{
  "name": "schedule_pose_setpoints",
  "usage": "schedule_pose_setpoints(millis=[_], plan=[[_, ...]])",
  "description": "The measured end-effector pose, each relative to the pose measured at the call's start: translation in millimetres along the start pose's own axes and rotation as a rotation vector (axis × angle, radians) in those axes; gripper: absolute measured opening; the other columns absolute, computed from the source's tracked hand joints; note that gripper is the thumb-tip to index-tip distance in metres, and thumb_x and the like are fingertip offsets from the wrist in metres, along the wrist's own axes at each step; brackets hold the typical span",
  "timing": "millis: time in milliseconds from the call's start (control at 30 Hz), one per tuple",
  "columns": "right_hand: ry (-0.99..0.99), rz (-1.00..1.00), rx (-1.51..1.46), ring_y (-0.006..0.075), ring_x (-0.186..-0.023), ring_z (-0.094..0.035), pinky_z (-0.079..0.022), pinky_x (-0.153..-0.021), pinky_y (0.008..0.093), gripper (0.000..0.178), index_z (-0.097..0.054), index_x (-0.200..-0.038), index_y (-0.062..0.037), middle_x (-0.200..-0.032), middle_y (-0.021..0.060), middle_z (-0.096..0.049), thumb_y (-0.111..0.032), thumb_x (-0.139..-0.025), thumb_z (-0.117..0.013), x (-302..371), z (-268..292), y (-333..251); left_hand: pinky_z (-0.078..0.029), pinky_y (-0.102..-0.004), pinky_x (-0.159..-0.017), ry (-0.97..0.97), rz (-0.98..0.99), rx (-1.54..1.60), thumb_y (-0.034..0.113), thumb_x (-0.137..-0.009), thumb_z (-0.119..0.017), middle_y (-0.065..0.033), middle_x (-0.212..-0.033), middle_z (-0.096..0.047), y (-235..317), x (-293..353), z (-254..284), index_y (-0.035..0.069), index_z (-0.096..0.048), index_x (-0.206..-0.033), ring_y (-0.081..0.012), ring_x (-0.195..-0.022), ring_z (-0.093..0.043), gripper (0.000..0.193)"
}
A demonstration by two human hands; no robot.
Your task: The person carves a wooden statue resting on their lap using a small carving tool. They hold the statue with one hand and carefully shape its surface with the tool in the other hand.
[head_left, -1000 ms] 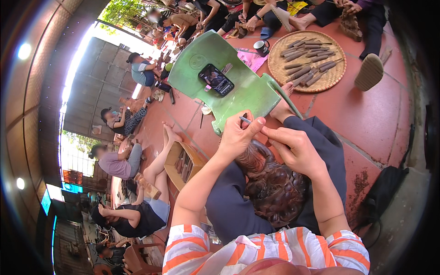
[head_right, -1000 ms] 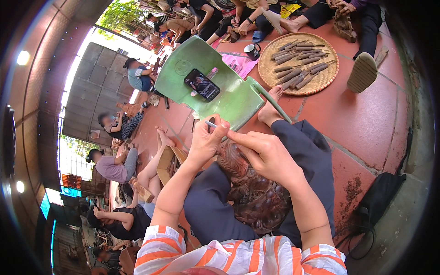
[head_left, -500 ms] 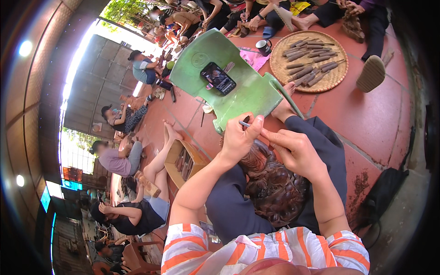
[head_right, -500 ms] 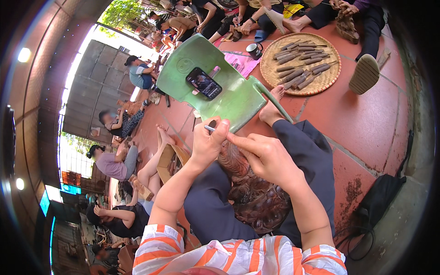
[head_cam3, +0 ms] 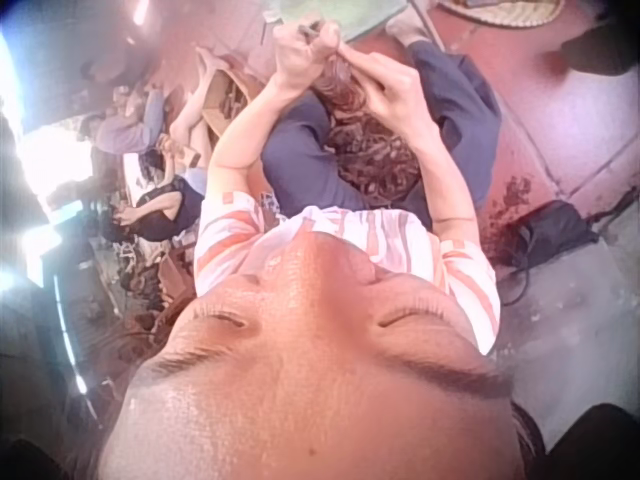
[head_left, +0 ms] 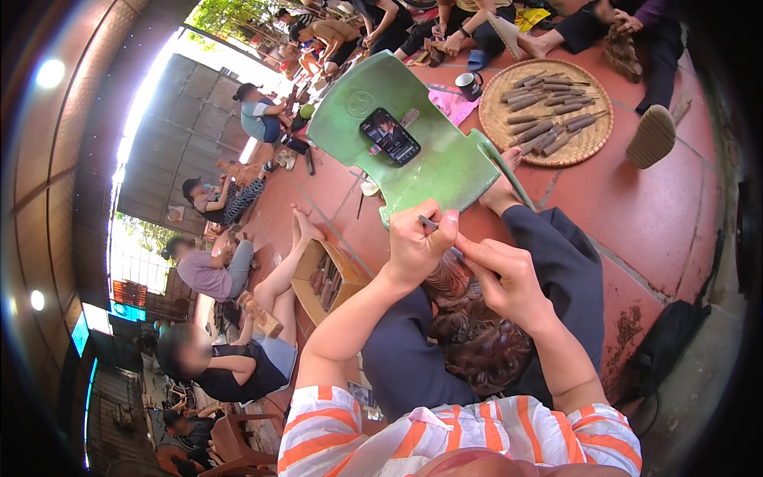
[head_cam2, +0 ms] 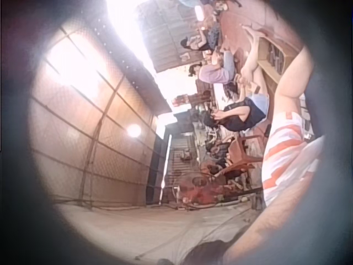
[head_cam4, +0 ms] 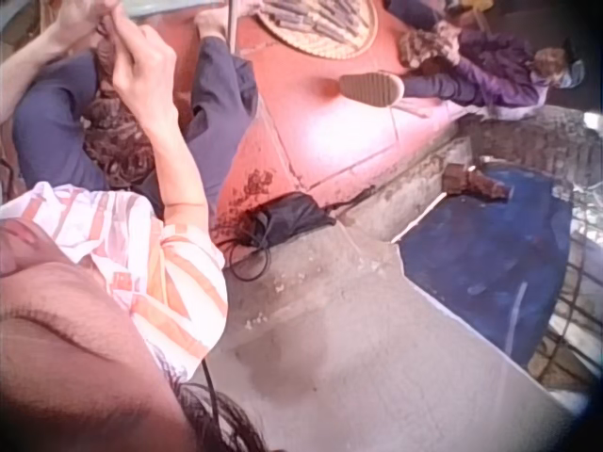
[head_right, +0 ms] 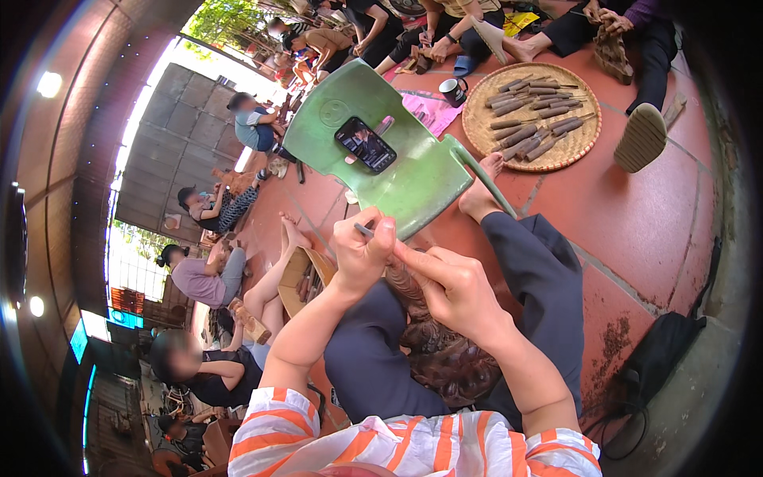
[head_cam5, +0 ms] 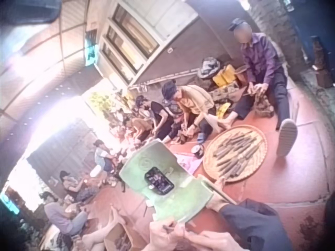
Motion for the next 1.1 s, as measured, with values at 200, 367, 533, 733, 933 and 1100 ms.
schedule_pose_setpoints(millis=[200,367,533,733,933,1100], plan=[[0.007,-0.031,-0.137,0.0204,-0.062,-0.060,-0.049,-0.060,0.0317,0.034,-0.067,-0.118,0.0009,-0.076,0.0130,-0.064,0.008,-0.085,-0.060,2,-4,-2,-0.026,-0.0294,-0.041,0.037,-0.121,-0.053,0.024,-0.086,-0.071,-0.0038,-0.049,-0.035,5,-1,3,0.004,-0.043,-0.057,-0.0108,-0.044,-0.032,0.045],[-0.104,-0.244,-0.447,0.0096,-0.055,-0.053,-0.047,-0.053,0.0268,0.034,-0.064,-0.124,-0.0004,-0.076,0.0070,-0.067,0.004,-0.092,-0.055,3,-3,-6,-0.026,-0.0296,-0.041,-0.012,-0.168,-0.046,0.025,-0.085,-0.073,-0.0034,-0.048,-0.036,6,0,7,0.005,-0.043,-0.055,-0.0123,-0.042,-0.034,0.047],[-0.234,-0.461,-0.714,0.0028,-0.050,-0.046,-0.038,-0.045,0.0194,0.033,-0.061,-0.131,-0.0050,-0.074,0.0037,-0.064,-0.005,-0.098,-0.052,8,-2,0,-0.027,-0.0303,-0.040,-0.050,-0.248,-0.005,0.026,-0.085,-0.073,-0.0043,-0.048,-0.040,13,-3,7,0.006,-0.044,-0.055,-0.0151,-0.040,-0.037,0.047],[-0.314,-0.525,-0.895,0.0034,-0.047,-0.044,-0.035,-0.042,0.0194,0.034,-0.059,-0.133,-0.0077,-0.073,0.0046,-0.063,-0.011,-0.101,-0.051,12,-4,6,-0.029,-0.0316,-0.040,-0.099,-0.332,0.000,0.022,-0.086,-0.073,-0.0050,-0.049,-0.042,18,-3,9,0.006,-0.045,-0.055,-0.0187,-0.040,-0.042,0.045],[-0.320,-0.559,-1.021,0.0043,-0.047,-0.044,-0.035,-0.042,0.0198,0.034,-0.058,-0.134,-0.0072,-0.074,0.0053,-0.064,-0.012,-0.101,-0.051,11,-7,9,-0.033,-0.0332,-0.041,-0.107,-0.428,-0.047,0.013,-0.090,-0.068,-0.0051,-0.049,-0.043,25,-3,10,0.005,-0.045,-0.057,-0.0194,-0.041,-0.045,0.041],[-0.153,-0.449,-0.649,0.0039,-0.054,-0.048,-0.041,-0.048,0.0200,0.036,-0.057,-0.134,-0.0033,-0.077,0.0045,-0.065,-0.005,-0.099,-0.053,6,-8,16,-0.038,-0.0317,-0.044,-0.063,-0.138,-0.042,0.028,-0.091,-0.069,-0.0061,-0.054,-0.050,15,-2,0,0.003,-0.051,-0.063,-0.0201,-0.044,-0.050,0.042]])
Point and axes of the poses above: each hand's wrist, its own x-axis away from the middle knuckle, its own z-axis out of the back of the hand, y = z × x, the point moved 3 cm from there along -x, towards the middle knuckle
